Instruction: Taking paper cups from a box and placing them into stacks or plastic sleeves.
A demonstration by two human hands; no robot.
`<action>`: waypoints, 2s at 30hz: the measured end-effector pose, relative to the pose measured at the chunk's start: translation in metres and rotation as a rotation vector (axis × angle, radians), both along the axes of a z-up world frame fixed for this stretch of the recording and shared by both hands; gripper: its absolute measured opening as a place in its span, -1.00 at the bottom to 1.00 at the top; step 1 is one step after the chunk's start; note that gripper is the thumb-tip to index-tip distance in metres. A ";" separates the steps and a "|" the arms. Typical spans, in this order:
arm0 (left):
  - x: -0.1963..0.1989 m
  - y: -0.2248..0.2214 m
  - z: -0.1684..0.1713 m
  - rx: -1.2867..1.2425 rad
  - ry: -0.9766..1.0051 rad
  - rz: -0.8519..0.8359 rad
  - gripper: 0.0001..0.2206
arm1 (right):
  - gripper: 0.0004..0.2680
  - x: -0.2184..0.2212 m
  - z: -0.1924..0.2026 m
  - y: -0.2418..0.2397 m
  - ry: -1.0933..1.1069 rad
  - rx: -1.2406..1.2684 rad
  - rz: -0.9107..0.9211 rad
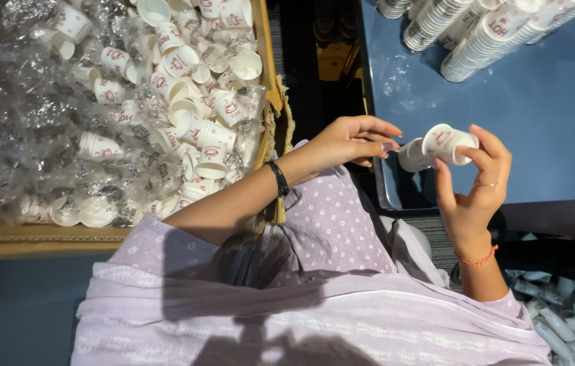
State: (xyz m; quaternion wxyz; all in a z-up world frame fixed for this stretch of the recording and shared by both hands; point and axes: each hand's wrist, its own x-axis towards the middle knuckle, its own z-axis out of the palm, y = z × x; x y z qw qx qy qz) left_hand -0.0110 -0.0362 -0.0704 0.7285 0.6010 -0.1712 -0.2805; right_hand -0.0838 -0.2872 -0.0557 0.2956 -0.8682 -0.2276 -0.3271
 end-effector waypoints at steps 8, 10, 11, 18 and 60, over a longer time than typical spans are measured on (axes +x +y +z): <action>0.005 0.007 0.006 -0.036 -0.098 0.026 -0.67 | -0.79 0.000 -0.007 -0.011 0.043 0.064 0.031; 0.007 0.010 0.008 -0.031 -0.100 0.037 -0.67 | -0.79 0.000 -0.006 -0.010 0.038 0.063 0.014; 0.008 0.011 0.009 -0.031 -0.098 0.047 -0.68 | -0.79 0.001 -0.005 -0.009 0.094 0.055 0.000; 0.036 0.039 0.024 0.116 -0.192 0.307 -0.76 | -0.69 0.007 -0.006 -0.001 0.304 -0.053 -0.032; 0.053 0.137 0.059 0.395 -0.962 0.417 -0.64 | -0.65 -0.021 0.014 0.004 0.058 0.021 0.137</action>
